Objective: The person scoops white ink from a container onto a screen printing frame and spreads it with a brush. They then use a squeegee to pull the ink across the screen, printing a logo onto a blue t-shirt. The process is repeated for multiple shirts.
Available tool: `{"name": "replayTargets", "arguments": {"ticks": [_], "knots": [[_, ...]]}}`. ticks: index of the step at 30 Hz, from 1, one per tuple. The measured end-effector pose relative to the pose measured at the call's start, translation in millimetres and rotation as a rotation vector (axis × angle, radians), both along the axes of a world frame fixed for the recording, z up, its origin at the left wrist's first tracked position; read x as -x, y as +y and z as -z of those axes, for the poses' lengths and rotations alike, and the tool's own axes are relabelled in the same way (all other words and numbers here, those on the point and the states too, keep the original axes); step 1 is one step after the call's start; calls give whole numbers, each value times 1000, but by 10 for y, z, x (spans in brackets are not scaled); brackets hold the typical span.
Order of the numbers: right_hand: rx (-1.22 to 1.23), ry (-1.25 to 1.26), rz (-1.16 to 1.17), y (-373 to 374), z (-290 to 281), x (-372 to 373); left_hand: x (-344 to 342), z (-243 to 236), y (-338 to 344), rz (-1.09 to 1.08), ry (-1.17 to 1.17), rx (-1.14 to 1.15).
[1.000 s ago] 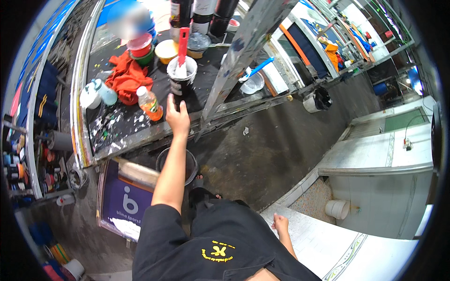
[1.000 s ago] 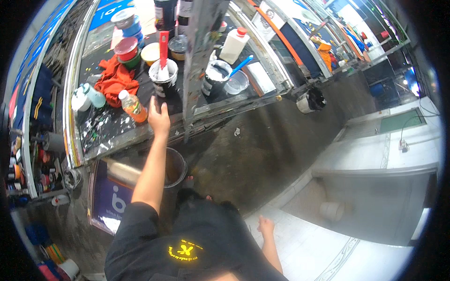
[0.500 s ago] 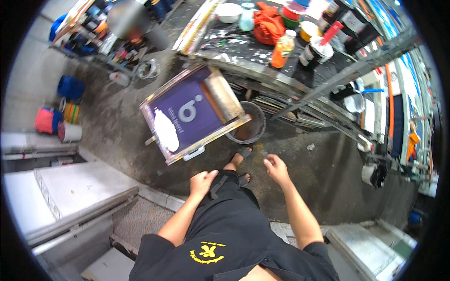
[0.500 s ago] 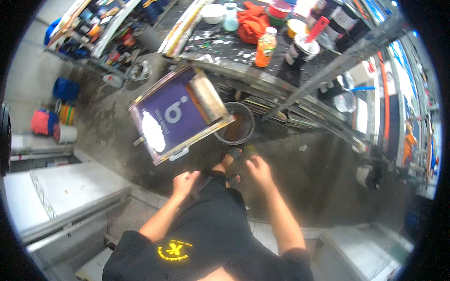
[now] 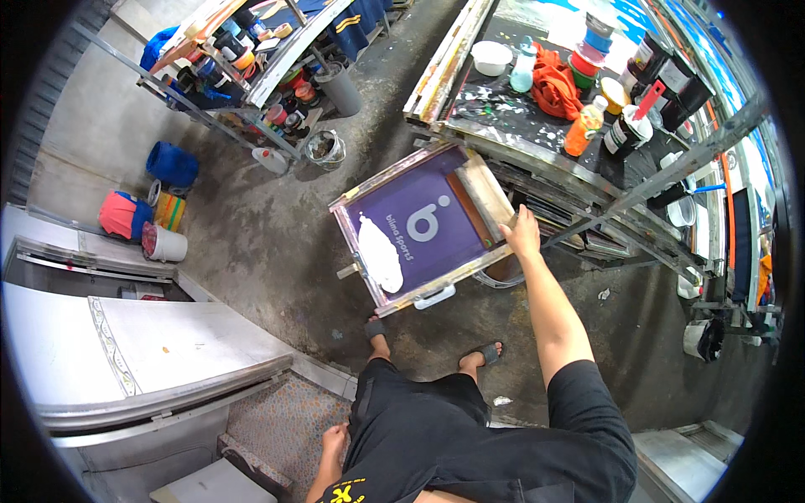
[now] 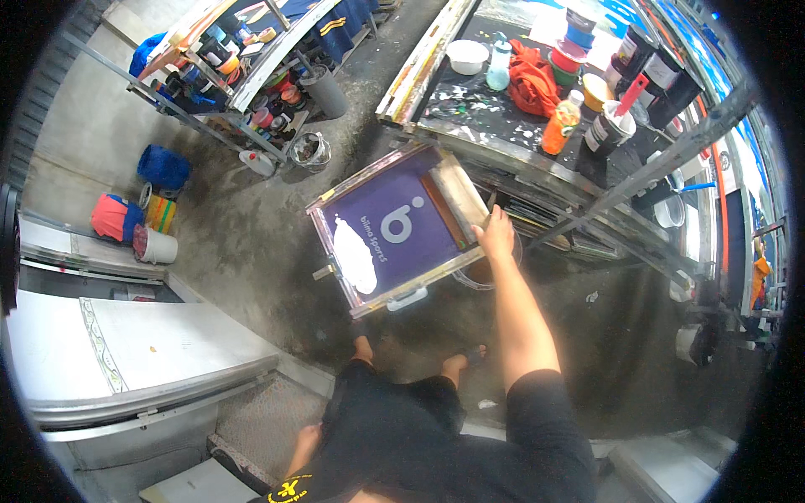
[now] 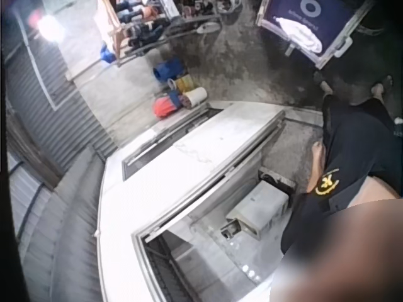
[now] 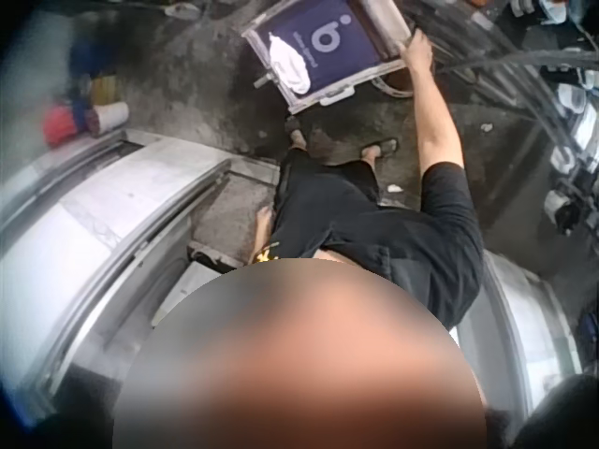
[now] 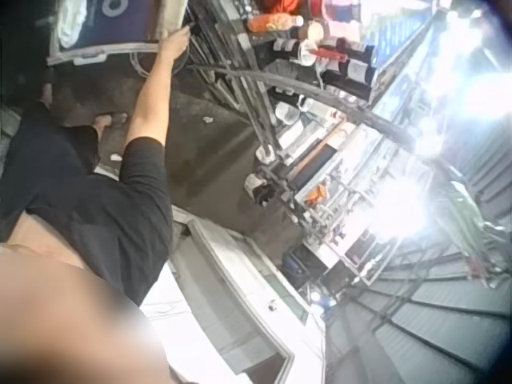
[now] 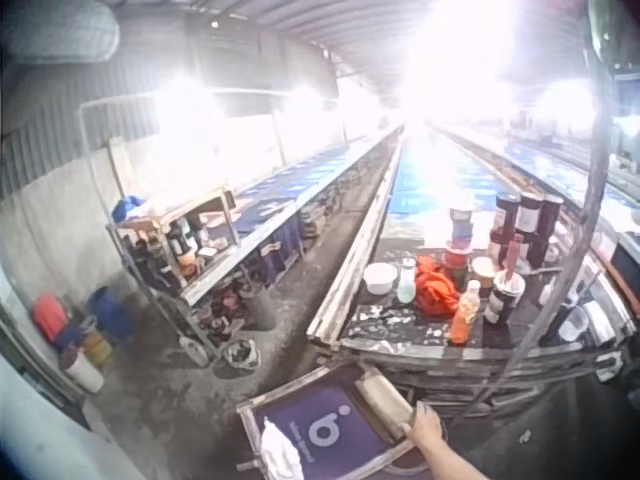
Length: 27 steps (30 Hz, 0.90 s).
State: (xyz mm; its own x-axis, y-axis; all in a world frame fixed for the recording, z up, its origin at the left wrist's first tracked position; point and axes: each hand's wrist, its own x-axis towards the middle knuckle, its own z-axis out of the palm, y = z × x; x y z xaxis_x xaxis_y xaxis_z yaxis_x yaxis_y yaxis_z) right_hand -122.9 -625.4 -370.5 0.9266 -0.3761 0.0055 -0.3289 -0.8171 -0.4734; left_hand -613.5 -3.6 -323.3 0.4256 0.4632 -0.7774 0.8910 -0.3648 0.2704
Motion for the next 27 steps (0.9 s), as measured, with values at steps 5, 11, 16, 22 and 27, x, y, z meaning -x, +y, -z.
{"name": "replayTargets", "arguments": {"ticks": [5, 11, 16, 22, 27], "knots": [[-15, 275, 96, 114, -132, -217, -1129, 473, 1088, -352, -337, 181], [6, -289, 136, 1424, -888, 318, -3615, -74, 1808, 371, -781, -63], [-84, -257, -247, 3038, -1741, 921, -5273, -1455, 946, 1175, -1347, 47], [-315, -180, -435, 4058, -1842, 913, -5933, -1776, 259, 2007, -990, -8], [-535, -431, 961, 3539, -546, 1175, -6339, -1280, 1058, 1412, -784, -66]]}}
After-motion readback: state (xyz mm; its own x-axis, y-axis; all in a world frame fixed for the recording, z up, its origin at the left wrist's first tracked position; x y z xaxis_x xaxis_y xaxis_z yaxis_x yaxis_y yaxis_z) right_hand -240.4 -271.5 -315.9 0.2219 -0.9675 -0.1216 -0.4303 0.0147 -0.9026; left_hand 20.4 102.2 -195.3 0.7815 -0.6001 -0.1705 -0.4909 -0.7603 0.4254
